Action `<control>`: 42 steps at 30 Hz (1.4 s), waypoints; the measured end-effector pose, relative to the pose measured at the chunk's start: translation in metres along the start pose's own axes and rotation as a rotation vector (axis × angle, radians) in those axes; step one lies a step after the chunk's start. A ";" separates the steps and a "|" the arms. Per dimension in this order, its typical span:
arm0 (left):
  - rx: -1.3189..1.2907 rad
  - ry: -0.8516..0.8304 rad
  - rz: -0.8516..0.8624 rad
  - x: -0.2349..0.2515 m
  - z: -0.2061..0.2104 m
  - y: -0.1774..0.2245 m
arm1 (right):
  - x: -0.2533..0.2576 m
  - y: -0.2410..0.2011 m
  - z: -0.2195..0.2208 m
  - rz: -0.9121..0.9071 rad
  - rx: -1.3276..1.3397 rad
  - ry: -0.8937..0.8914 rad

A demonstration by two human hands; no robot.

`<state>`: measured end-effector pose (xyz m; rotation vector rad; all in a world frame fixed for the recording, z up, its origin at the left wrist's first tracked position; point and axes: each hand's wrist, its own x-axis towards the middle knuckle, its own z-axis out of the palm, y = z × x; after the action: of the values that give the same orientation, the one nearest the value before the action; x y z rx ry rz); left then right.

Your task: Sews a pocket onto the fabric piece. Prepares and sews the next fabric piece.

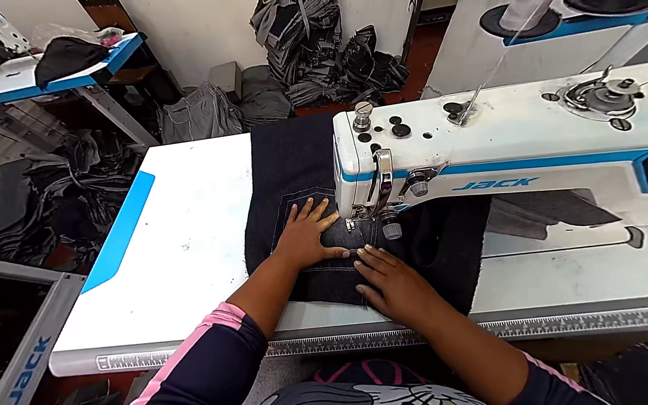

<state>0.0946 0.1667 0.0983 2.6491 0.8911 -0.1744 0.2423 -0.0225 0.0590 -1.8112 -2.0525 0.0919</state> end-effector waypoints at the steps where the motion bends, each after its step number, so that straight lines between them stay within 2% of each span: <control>1: 0.001 0.001 -0.003 0.004 -0.002 -0.002 | 0.004 0.004 0.000 -0.012 0.006 0.016; 4: 0.013 0.020 -0.003 0.017 -0.004 -0.009 | 0.017 0.015 -0.001 -0.020 0.037 0.040; 8: 0.009 0.027 -0.018 0.032 -0.013 -0.013 | 0.033 0.025 -0.006 0.032 0.072 -0.013; 14: 0.026 0.023 -0.069 0.048 -0.021 -0.016 | 0.045 0.008 -0.019 0.257 0.066 -0.204; 19: 0.045 -0.005 -0.084 0.052 -0.023 -0.018 | 0.026 -0.009 0.000 0.259 -0.110 -0.060; 23: 0.023 -0.001 -0.091 0.052 -0.023 -0.018 | 0.023 -0.002 0.002 0.231 -0.094 -0.030; 26: 0.007 0.018 -0.164 0.046 -0.018 -0.015 | 0.022 0.011 0.003 0.205 -0.064 0.029; 29: -0.027 0.053 -0.290 0.022 -0.009 0.003 | 0.018 0.023 0.002 0.204 -0.122 0.193; 31: -0.029 -0.050 -0.396 -0.011 -0.009 0.033 | 0.013 0.026 -0.004 0.215 -0.186 0.308; 33: 0.035 -0.233 -0.460 -0.044 -0.017 0.066 | 0.007 0.018 -0.015 0.207 -0.186 0.375; 35: 0.114 -0.346 -0.391 -0.066 -0.028 0.083 | -0.005 -0.012 -0.024 0.041 -0.106 0.349; 37: 0.151 -0.283 -0.169 -0.070 -0.037 0.069 | -0.021 -0.052 -0.029 -0.199 0.099 0.085; 39: 0.158 -0.214 0.099 -0.056 -0.030 0.024 | -0.031 -0.073 -0.014 -0.342 0.242 -0.216; 40: 0.122 -0.184 0.191 -0.050 -0.017 -0.003 | -0.036 -0.074 -0.002 -0.372 0.223 -0.232; 42: -0.016 -0.049 0.222 -0.046 0.004 -0.040 | -0.040 -0.065 0.012 -0.386 0.086 -0.068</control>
<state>0.0335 0.1690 0.0933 2.6918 0.5752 -0.1757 0.1803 -0.0685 0.0578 -1.3504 -2.3672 0.1317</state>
